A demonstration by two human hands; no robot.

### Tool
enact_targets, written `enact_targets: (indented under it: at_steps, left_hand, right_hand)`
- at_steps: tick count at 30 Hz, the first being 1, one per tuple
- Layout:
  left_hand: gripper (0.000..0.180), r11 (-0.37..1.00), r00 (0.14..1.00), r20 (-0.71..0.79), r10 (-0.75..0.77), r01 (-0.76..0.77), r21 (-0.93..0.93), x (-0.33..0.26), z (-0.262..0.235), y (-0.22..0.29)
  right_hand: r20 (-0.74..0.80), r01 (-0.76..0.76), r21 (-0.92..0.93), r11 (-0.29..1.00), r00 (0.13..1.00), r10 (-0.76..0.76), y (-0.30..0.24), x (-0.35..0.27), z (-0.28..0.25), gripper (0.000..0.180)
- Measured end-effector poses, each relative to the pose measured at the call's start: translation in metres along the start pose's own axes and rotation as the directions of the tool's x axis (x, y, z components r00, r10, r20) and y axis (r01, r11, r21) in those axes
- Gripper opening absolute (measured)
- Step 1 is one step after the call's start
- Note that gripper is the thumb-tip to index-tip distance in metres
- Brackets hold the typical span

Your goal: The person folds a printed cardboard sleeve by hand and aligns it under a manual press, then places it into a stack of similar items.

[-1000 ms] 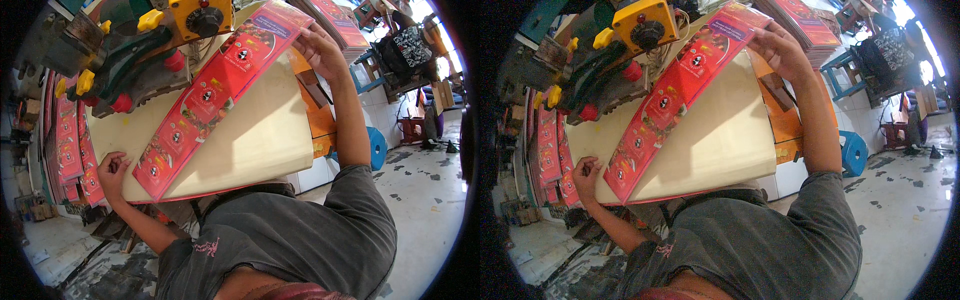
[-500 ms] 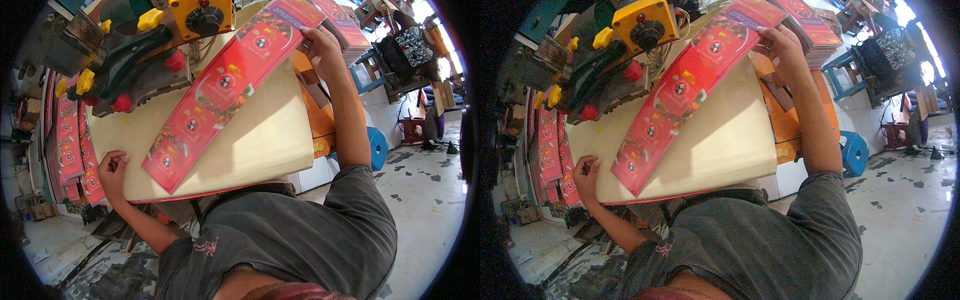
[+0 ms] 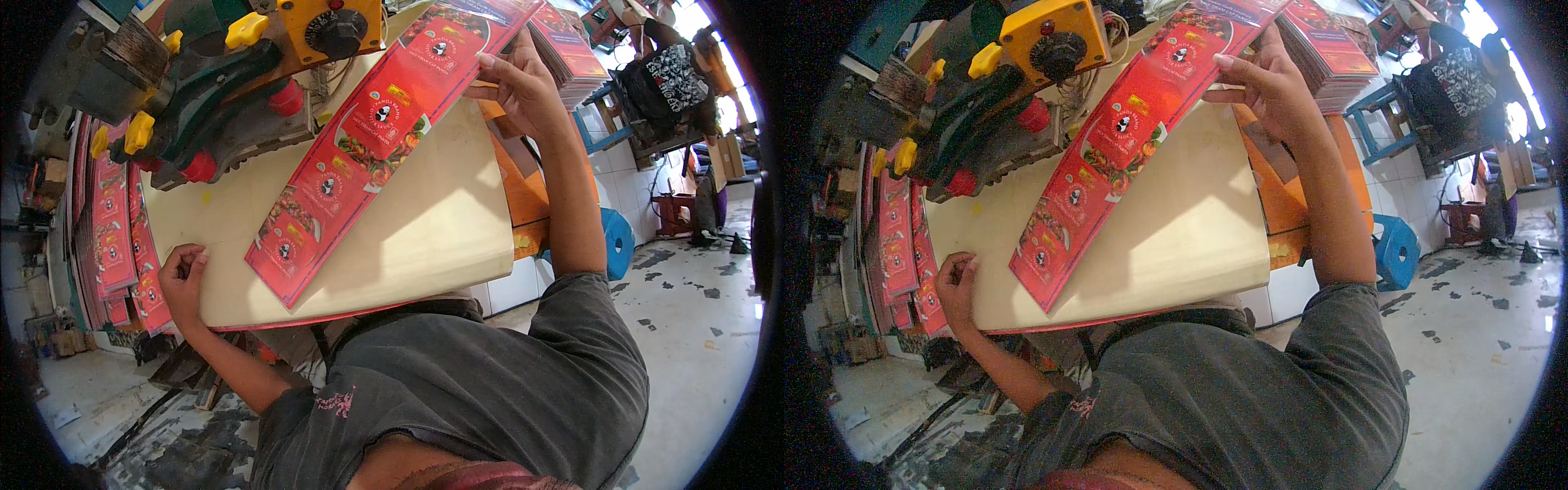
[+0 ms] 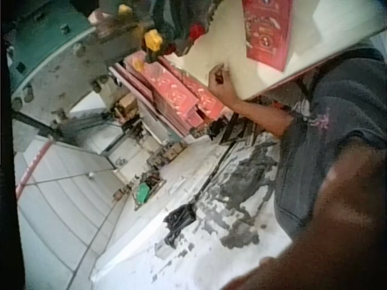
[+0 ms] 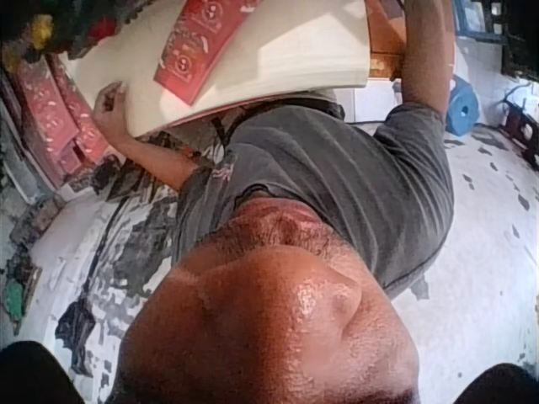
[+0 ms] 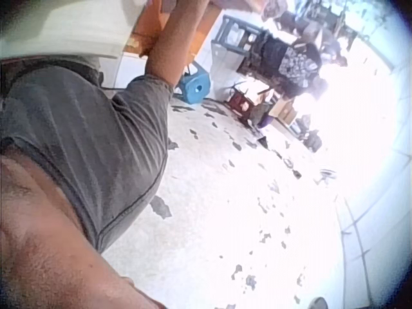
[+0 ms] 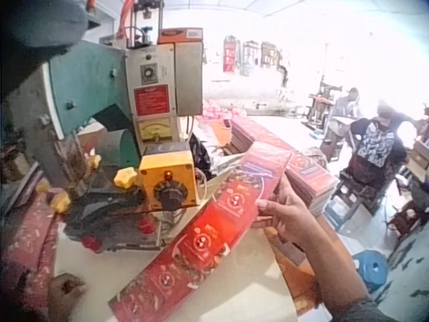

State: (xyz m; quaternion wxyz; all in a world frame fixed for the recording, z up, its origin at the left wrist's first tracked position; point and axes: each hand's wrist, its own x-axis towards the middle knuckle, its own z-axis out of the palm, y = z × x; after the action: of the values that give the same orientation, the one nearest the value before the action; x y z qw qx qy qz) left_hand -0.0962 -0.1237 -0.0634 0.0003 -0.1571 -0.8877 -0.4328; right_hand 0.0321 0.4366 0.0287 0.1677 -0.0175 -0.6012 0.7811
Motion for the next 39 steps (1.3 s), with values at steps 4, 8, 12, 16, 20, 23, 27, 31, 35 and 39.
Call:
enact_targets:
  at_steps: [4,8,12,16,20,23,27,31,35,39]
  left_hand:
    - [0.012,1.0,1.0,0.007,0.006,-0.006,0.002,0.002,0.001,0.002]
    - [0.012,1.0,1.0,0.007,0.008,-0.008,-0.005,0.002,0.001,0.003]
    - [0.014,1.0,1.0,0.005,-0.01,0.01,0.008,0.003,0.0,0.001]
    - [0.016,1.0,1.0,-0.001,-0.009,0.009,0.004,0.002,0.001,0.002]
    - [0.019,1.0,1.0,0.007,-0.013,0.013,0.005,0.002,-0.001,0.002]
    - [0.02,1.0,1.0,0.005,-0.006,0.006,0.013,0.002,0.0,-0.001]
    - [0.019,1.0,1.0,-0.003,-0.003,0.003,0.013,0.002,0.001,0.002]
    - [0.019,1.0,1.0,0.006,-0.013,0.013,-0.014,0.001,0.0,0.002]
    - [0.018,1.0,1.0,0.01,-0.018,0.018,-0.007,0.002,-0.001,0.001]
    - [0.018,0.999,0.999,-0.006,-0.051,0.051,-0.019,0.0,0.001,0.003]
  right_hand:
    - [0.01,0.122,-0.191,0.974,0.992,-0.123,0.014,0.001,-0.026,0.068]
    - [-0.039,0.227,-0.128,0.965,0.971,-0.234,0.01,0.005,-0.034,0.055]
    - [-0.147,0.292,-0.02,0.956,0.945,-0.292,0.012,0.009,-0.049,0.037]
    - [-0.144,0.375,0.008,0.927,0.918,-0.37,0.01,0.008,-0.054,0.03]
    - [-0.205,0.412,0.04,0.91,0.895,-0.396,0.011,0.009,-0.063,0.027]
    - [-0.22,0.437,0.1,0.894,0.886,-0.409,0.007,0.008,-0.055,0.024]
    - [-0.231,0.467,0.104,0.878,0.87,-0.435,0.007,0.006,-0.06,0.02]
    - [-0.263,0.46,0.098,0.882,0.867,-0.423,0.007,0.007,-0.06,0.019]
    - [-0.273,0.45,0.11,0.886,0.871,-0.409,0.007,0.007,-0.058,0.02]
    - [-0.318,0.441,0.098,0.892,0.864,-0.392,0.007,0.007,-0.056,0.02]
